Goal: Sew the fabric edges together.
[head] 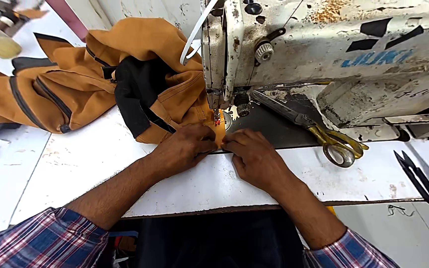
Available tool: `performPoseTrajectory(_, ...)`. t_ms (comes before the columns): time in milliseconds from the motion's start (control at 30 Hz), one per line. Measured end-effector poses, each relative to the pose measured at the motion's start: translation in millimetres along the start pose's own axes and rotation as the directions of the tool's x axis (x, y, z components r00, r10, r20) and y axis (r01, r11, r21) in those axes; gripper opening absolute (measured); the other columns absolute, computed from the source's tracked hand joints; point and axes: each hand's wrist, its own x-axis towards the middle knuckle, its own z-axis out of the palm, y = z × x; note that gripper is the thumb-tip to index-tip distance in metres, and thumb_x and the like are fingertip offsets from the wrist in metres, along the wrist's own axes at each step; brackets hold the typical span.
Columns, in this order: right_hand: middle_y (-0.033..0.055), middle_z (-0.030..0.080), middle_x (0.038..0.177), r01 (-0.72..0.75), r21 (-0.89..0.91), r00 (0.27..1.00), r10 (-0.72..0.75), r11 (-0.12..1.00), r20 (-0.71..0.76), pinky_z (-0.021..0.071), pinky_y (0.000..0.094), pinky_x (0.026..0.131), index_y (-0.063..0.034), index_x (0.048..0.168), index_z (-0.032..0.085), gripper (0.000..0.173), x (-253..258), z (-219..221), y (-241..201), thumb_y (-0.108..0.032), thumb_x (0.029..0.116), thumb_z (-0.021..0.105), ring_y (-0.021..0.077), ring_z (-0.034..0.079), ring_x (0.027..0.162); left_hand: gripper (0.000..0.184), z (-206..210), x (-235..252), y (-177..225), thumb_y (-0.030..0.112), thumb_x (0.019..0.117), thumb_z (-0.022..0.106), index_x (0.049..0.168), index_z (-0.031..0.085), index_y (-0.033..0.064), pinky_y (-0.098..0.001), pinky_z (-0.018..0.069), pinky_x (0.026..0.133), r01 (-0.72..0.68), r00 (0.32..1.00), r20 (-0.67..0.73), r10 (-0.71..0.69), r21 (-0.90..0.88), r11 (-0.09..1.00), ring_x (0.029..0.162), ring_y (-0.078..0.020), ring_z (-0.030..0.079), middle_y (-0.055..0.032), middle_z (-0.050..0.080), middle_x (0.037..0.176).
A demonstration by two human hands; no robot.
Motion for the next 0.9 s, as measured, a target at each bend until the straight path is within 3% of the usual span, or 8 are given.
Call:
performPoseTrajectory(100, 0.0015, 0.071, 0.123, 0.047, -0.059, 0.998, -0.045, 0.997, 0.038, 0.0466, 0.0461, 0.1, -0.0139, 0.111, 0.077, 0.032, -2.5, -2.3, 3.4, -0.008, 0.0929, 0.051, 0.024, 0.064, 0.116, 0.026, -1.2, -5.8, -7.5, 0.013, 0.1013, 0.055, 0.114, 0.077, 0.0087, -0.0433, 0.0415, 0.118, -0.057, 0.998, 0.037, 0.059, -0.044, 0.997, 0.126, -0.0249, 0.062, -0.008, 0.071, 0.123)
performPoseTrajectory(233, 0.0008, 0.071, 0.124, 0.055, -0.078, 0.998, -0.052, 0.995, 0.038, 0.0449, 0.0466, 0.106, -0.015, 0.114, 0.077, 0.034, -3.3, -2.1, 5.0, -0.009, 0.0922, 0.051, 0.0236, 0.063, 0.119, 0.025, 2.9, -13.0, -13.8, 0.013, 0.1024, 0.056, 0.116, 0.076, 0.0068, -0.0335, 0.0485, 0.112, -0.073, 0.997, -0.009, 0.072, -0.099, 0.992, 0.127, -0.0203, 0.063, -0.0083, 0.072, 0.124)
performPoseTrajectory(467, 0.0008, 0.071, 0.125, 0.029, -0.081, 0.999, -0.028, 0.996, 0.025, 0.0455, 0.046, 0.105, -0.0154, 0.114, 0.077, 0.034, -3.0, -1.3, 5.0, -0.01, 0.0921, 0.051, 0.0235, 0.063, 0.118, 0.028, 6.2, -13.2, -20.7, 0.009, 0.1022, 0.054, 0.122, 0.074, 0.0075, -0.0359, 0.0453, 0.115, -0.125, 0.992, 0.018, 0.126, -0.06, 0.99, 0.131, -0.0235, 0.06, -0.0091, 0.07, 0.128)
performPoseTrajectory(733, 0.0007, 0.069, 0.131, 0.004, -0.113, 0.998, 0.003, 0.994, 0.056, 0.0475, 0.045, 0.102, -0.0156, 0.12, 0.076, 0.037, 4.9, -1.6, 12.1, -0.01, 0.093, 0.051, 0.0249, 0.062, 0.122, 0.027, 6.5, -4.8, -30.8, 0.008, 0.102, 0.053, 0.118, 0.075, 0.0081, -0.0347, 0.0486, 0.111, -0.1, 0.995, -0.005, 0.1, -0.055, 0.993, 0.127, -0.0226, 0.063, -0.0084, 0.071, 0.125)
performPoseTrajectory(900, 0.0005, 0.067, 0.136, -0.027, -0.141, 0.998, 0.036, 0.99, 0.058, 0.0486, 0.0442, 0.094, -0.0169, 0.123, 0.075, 0.039, 11.0, 0.6, 17.3, -0.012, 0.0941, 0.049, 0.0244, 0.062, 0.12, 0.027, 6.2, 1.0, -41.8, 0.009, 0.103, 0.053, 0.117, 0.076, 0.009, -0.0343, 0.0499, 0.109, -0.078, 0.997, -0.021, 0.077, -0.058, 0.995, 0.125, -0.0213, 0.064, -0.0075, 0.072, 0.123)
